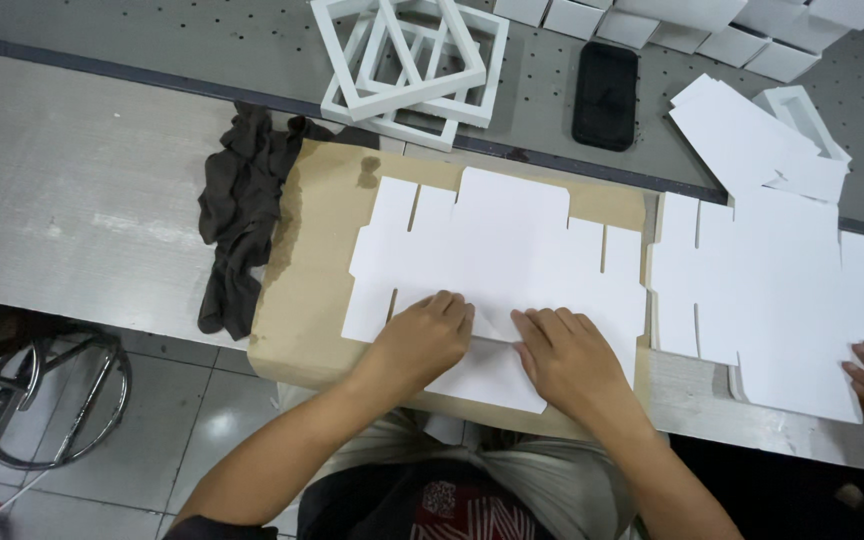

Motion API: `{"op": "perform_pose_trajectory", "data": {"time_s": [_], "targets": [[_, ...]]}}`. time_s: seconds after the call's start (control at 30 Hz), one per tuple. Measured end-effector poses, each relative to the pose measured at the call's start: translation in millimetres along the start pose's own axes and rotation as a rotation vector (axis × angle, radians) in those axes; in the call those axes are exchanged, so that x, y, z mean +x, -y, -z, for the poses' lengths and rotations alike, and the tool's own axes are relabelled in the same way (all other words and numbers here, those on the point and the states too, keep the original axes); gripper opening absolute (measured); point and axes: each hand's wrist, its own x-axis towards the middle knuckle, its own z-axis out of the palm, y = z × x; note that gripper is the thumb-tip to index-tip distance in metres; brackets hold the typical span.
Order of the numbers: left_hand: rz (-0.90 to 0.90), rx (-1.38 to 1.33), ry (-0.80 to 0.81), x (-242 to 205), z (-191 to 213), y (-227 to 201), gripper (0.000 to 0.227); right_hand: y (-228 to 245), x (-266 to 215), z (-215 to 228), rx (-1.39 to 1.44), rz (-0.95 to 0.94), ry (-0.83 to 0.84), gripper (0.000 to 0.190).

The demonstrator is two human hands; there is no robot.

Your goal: The person assembles a white cardboard box by folding its flaps and tucking them into slots. They then place a white plastic frame inside the box and continue folding the remaining flaps to close it.

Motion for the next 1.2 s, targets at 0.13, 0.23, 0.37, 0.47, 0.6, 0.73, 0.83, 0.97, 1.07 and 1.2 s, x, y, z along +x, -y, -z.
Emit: {"op": "perform_pose_trajectory", "data": {"time_s": [0.13,0.23,0.37,0.47,0.6,0.73,0.83,0.97,1.07,1.2], "targets": [[0.01,0.068,-0.049,9,1,0,0.016,1,5,-2,-0.039,-0.013,0.01,0.035],[0.038,0.04,-0.04,12,9,0,0.014,-3,8,-12,-0.049,-0.02,0.021,0.031],[0.108,-0.081,0.076,24,26,9,0.027,-12,17,-14,0.011,-0.067,0.085,0.024],[0.231,-0.351,0.223,35,52,25,0.047,-18,32,-4,0.079,-0.166,0.244,0.023],[0.364,-0.638,0.272,44,61,48,0.054,-19,75,51,0.272,-0.393,0.515,0.035],[0.449,-0.703,0.262,50,47,56,0.053,-26,80,48,0.295,-0.468,0.526,0.05],[0.395,-0.655,0.297,53,31,50,0.056,-12,70,62,0.408,-0.486,0.508,0.056],[0.365,-0.565,0.341,46,46,31,0.06,-3,61,48,0.376,-0.421,0.537,0.056],[0.417,-0.546,0.393,47,70,21,0.057,3,61,52,0.328,-0.452,0.562,0.057],[0.362,-0.45,0.347,58,33,10,0.055,5,53,25,0.259,-0.47,0.496,0.057]]}}
